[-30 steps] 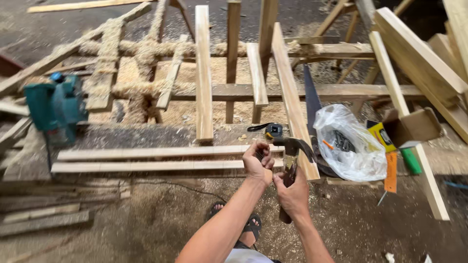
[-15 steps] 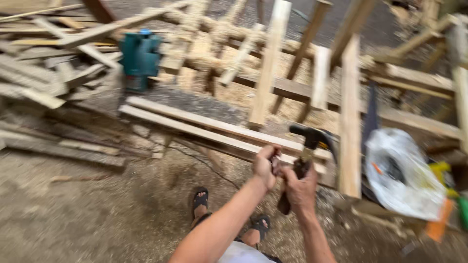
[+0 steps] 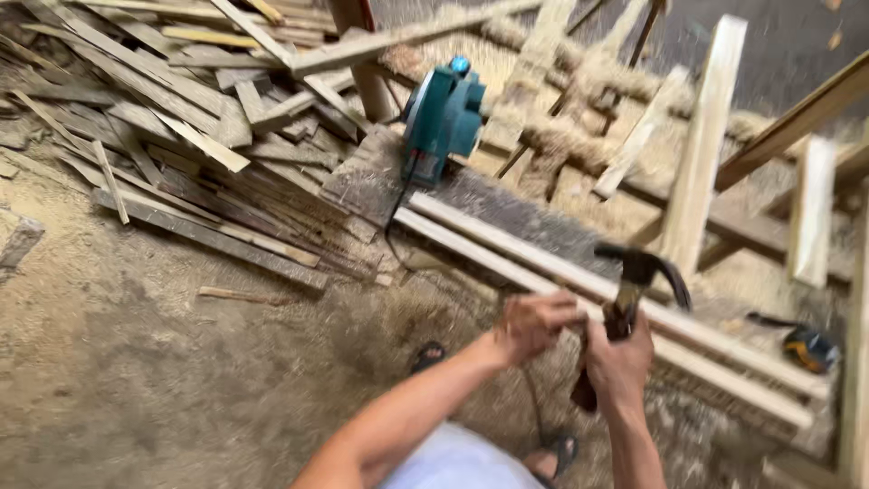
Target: The person arranges thin wooden strips on a workbench, measures and marks them with a try square and pencil, then hammers nails into the strips to join them, holding the pieces steady on sawhorses while driving nails with a claw hammer.
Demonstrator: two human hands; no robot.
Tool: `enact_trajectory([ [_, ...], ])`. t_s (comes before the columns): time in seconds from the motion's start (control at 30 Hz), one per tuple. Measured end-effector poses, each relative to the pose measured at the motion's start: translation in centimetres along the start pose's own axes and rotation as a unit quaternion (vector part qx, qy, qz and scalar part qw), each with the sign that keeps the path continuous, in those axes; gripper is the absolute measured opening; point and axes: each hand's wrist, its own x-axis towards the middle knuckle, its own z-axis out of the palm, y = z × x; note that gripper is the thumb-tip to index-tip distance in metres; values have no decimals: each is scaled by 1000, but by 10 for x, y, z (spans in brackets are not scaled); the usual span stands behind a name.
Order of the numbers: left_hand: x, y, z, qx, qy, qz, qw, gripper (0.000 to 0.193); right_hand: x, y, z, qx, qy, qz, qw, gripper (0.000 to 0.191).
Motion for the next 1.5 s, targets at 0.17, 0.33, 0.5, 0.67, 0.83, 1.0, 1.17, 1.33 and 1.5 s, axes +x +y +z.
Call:
enact_trajectory([
  [0.17,11,-94,-31,-83,10,-131,988,17,-10,-20,55,36,-18,71,997,16],
  [0.33,24,-150,-45,-98,3,-172,980,12,-15,-21,67,1,-21,75,997,17],
  [0.5,6,-137,-41,-124,73,-143,979,12,-19,-14,68,-12,-4,114,993,19],
  [0.67,-2,-123,-47,-181,97,-202,957,21,-24,0,69,-45,-7,94,995,22],
  [0.83,3,-104,-53,-202,76,-241,946,14,-29,9,68,35,-18,136,990,18],
  [1.0,6,-86,-55,-207,45,-285,935,12,-32,9,65,21,-18,77,997,23],
  [1.17,3,-83,-46,-208,22,-279,937,12,-33,12,58,44,-26,125,991,21],
  [1.33,-7,-87,-32,-202,73,-227,950,12,-33,16,58,-13,29,36,999,19],
  [1.5,-11,-94,-34,-219,57,-231,946,7,-31,13,64,19,-5,118,993,17],
])
